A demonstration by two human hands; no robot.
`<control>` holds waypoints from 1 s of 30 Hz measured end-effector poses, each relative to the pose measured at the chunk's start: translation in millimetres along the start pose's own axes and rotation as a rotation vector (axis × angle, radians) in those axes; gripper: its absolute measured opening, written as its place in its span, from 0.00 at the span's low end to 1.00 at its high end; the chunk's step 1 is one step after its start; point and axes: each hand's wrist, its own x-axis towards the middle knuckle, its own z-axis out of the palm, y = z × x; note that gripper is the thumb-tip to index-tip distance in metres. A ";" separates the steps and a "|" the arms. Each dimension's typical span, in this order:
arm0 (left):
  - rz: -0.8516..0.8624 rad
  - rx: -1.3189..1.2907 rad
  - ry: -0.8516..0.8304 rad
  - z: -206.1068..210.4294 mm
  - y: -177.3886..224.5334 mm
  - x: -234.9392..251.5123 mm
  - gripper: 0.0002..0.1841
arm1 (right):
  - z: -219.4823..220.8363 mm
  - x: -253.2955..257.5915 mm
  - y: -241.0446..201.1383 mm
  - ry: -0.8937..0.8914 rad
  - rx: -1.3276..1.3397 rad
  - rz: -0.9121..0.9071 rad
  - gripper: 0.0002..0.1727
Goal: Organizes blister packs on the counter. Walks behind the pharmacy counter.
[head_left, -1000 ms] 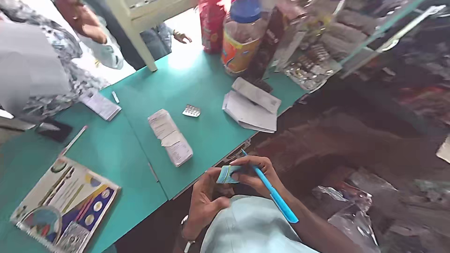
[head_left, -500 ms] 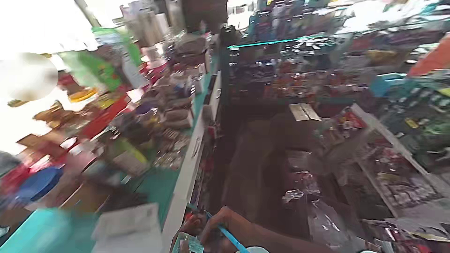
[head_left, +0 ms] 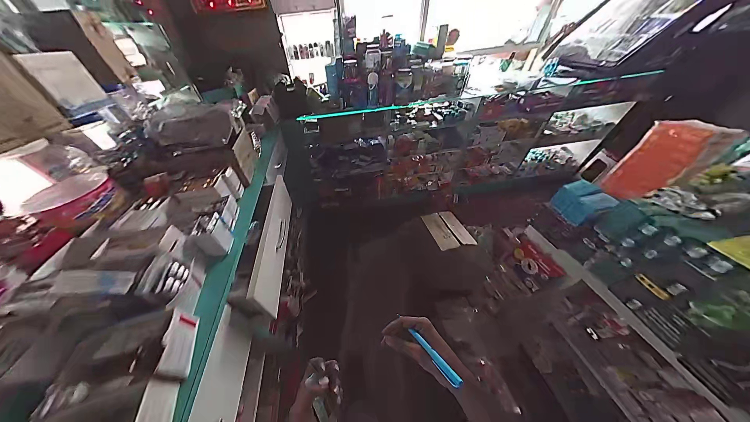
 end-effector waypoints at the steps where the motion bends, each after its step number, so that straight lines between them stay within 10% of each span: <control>1: -0.037 -0.028 0.023 3.1 4.2 45.3 0.07 | -15.1 29.3 7.5 0.030 -0.017 0.011 0.08; 5: -0.204 0.004 0.248 51.5 23.5 244.8 0.19 | -74.5 144.5 7.4 0.185 -0.006 0.038 0.09; 10: -0.338 0.085 0.231 127.3 22.1 469.2 0.11 | -147.7 245.9 -11.4 0.408 0.055 0.090 0.11; 15: -0.368 0.173 0.139 186.5 5.6 676.4 0.09 | -255.3 363.7 43.1 0.651 0.317 0.122 0.40; 19: -0.360 0.168 0.168 227.2 -10.6 841.0 0.10 | -367.7 502.4 83.5 0.671 0.508 0.120 0.26; 30: -0.287 0.303 0.369 307.9 -55.4 1204.4 0.15 | -582.8 921.7 115.2 0.303 -0.561 0.271 0.18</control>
